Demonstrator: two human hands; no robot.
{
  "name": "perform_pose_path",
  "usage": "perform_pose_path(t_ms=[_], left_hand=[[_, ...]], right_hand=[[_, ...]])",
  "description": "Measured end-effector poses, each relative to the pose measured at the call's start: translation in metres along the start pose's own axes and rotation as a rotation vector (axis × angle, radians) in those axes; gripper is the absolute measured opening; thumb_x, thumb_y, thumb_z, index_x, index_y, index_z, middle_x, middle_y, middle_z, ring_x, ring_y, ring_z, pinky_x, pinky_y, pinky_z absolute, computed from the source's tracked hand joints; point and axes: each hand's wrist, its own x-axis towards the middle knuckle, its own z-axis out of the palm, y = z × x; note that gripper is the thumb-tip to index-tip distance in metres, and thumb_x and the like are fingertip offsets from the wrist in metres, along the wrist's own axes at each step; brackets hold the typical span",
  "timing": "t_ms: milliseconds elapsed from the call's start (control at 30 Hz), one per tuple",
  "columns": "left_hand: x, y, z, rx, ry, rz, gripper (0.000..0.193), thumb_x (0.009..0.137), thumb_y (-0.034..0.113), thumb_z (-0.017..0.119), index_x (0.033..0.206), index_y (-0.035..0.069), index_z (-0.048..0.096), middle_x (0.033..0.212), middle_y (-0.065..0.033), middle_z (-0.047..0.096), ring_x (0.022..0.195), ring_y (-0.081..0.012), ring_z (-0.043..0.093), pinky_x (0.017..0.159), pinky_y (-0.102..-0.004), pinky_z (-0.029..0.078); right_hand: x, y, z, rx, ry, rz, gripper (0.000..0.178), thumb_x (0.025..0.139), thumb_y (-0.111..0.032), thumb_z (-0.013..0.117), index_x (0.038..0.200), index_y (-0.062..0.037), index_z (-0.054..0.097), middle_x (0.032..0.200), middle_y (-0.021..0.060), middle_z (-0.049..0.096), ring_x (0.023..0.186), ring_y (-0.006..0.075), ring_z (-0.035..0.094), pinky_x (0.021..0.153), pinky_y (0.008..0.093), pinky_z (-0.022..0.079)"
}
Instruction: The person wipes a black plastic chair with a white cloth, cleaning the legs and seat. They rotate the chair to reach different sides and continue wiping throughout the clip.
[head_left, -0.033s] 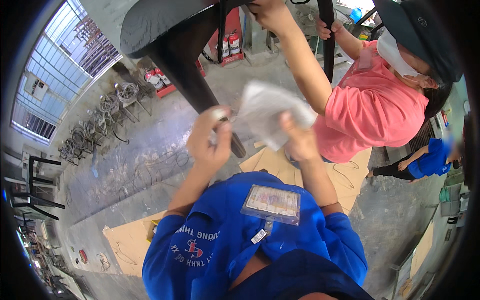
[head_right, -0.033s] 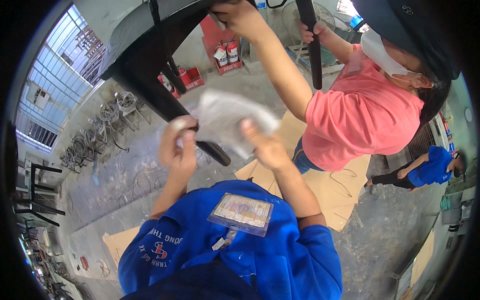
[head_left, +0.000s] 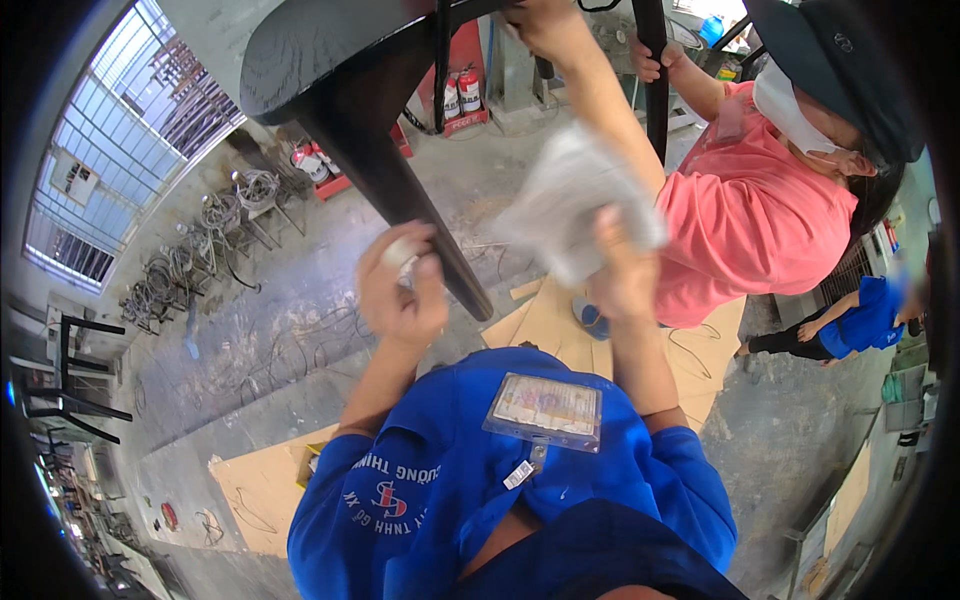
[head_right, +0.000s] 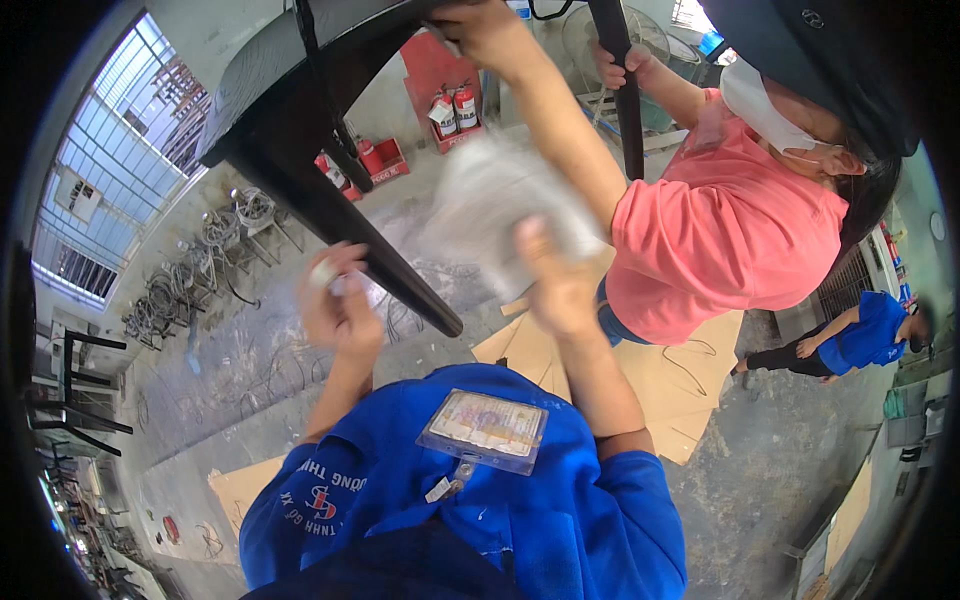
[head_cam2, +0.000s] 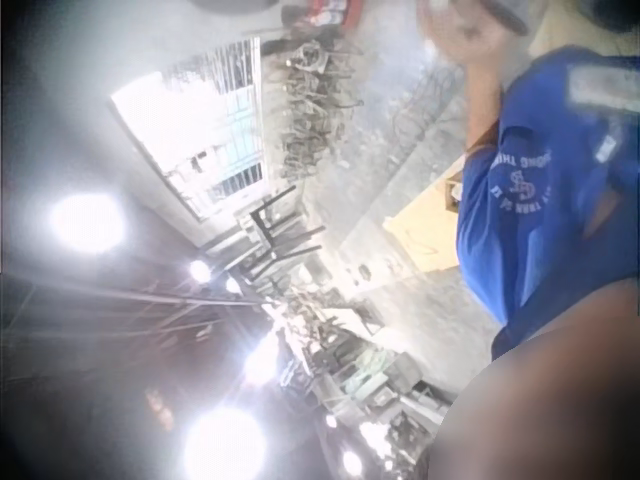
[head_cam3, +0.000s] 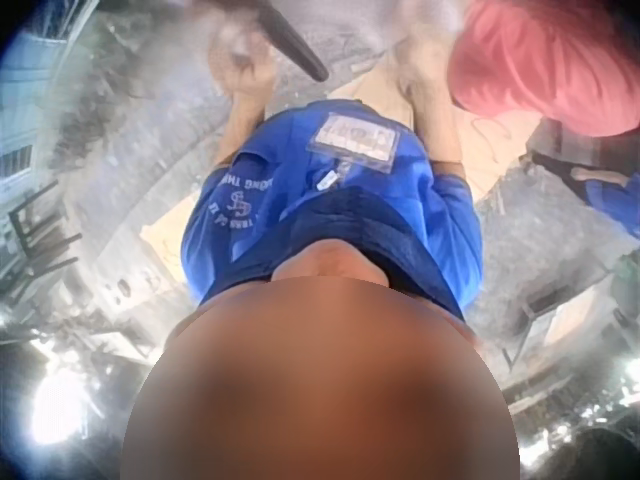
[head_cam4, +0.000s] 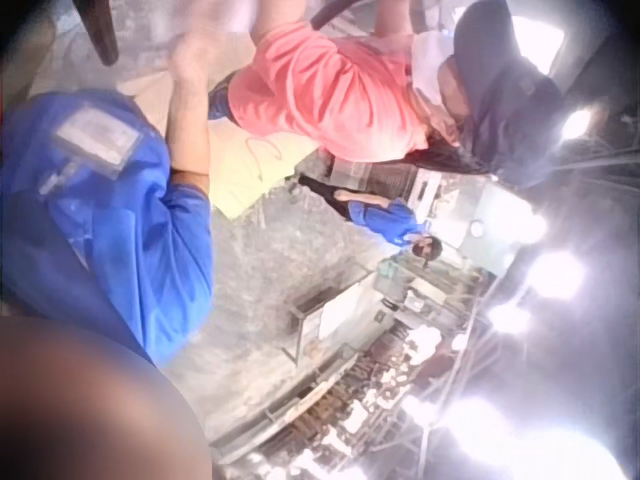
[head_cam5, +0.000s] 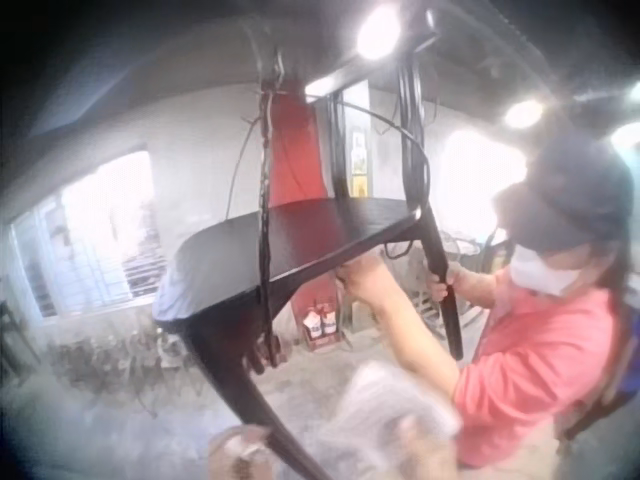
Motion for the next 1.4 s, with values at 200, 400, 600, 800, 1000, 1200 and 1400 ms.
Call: perform_pose_path(t_ms=[200,400,600,800,1000,1200,1400], left_hand=[[-0.018,-0.052,0.003,-0.649,-0.263,-0.534,0.06,0.081,0.025,0.072,0.125,-0.004,0.044,0.099,-0.011,0.061,0.085,-0.0153,0.059,0.075,-0.0302,0.048],[-0.03,-0.056,0.009,-0.5,-0.427,-0.674,0.035,0.073,0.015,0.077,0.099,0.0,0.059,0.084,-0.0046,0.063,0.075,-0.0108,0.058,0.07,-0.0262,0.047],[-0.027,-0.057,0.009,-0.359,-0.391,-0.632,0.02,0.075,0.013,0.074,0.086,0.002,0.063,0.075,-0.0041,0.062,0.078,-0.0135,0.059,0.079,-0.0322,0.046],[-0.024,-0.052,0.014,-0.323,-0.374,-0.584,0.013,0.077,0.011,0.066,0.083,0.001,0.06,0.065,-0.0044,0.06,0.075,-0.0144,0.058,0.094,-0.0375,0.038],[-0.024,-0.05,0.01,-0.397,-0.298,-0.76,0.013,0.076,0.011,0.07,0.078,0.002,0.062,0.066,-0.0046,0.06,0.077,-0.0142,0.06,0.09,-0.0364,0.042],[-0.031,-0.059,0.005,-0.34,-0.322,-0.631,0.021,0.078,0.011,0.065,0.091,-0.002,0.055,0.064,-0.0065,0.059,0.066,-0.0141,0.058,0.089,-0.0352,0.041],[-0.037,-0.06,-0.002,-0.326,-0.328,-0.634,0.03,0.079,0.009,0.063,0.102,-0.006,0.05,0.065,-0.0074,0.059,0.062,-0.0149,0.058,0.075,-0.0312,0.045]], right_hand=[[0.082,-0.057,0.044,-0.892,0.395,-1.464,0.04,0.089,-0.014,0.055,0.125,0.0023,0.049,0.125,0.0185,0.051,0.115,0.0289,0.048,0.098,0.0418,0.035],[0.166,-0.054,0.087,-1.099,0.141,-1.612,0.052,0.087,-0.013,0.051,0.135,0.0022,0.041,0.14,0.0245,0.039,0.133,0.0397,0.034,0.112,0.0516,0.019],[0.168,-0.062,0.094,-0.791,0.334,-1.456,0.056,0.086,-0.01,0.053,0.138,0.0034,0.036,0.141,0.0248,0.037,0.134,0.04,0.031,0.112,0.05,0.018],[0.163,-0.016,0.121,-0.793,0.225,-1.588,0.051,0.081,-0.007,0.055,0.132,-0.0029,0.048,0.141,0.0186,0.042,0.137,0.0354,0.03,0.113,0.051,0.009],[0.197,-0.055,0.091,-0.552,0.357,-1.128,0.063,0.089,-0.019,0.05,0.142,0.0053,0.026,0.144,0.029,0.03,0.135,0.0447,0.026,0.111,0.0502,0.017],[0.175,-0.048,0.108,-0.717,0.232,-1.421,0.063,0.085,-0.018,0.052,0.138,0.0067,0.028,0.136,0.0295,0.033,0.127,0.0442,0.031,0.108,0.0508,0.019],[0.201,-0.058,0.109,-0.281,0.289,-1.021,0.047,0.091,-0.01,0.044,0.136,-0.0014,0.034,0.124,0.0221,0.045,0.117,0.034,0.042,0.101,0.0465,0.032]])
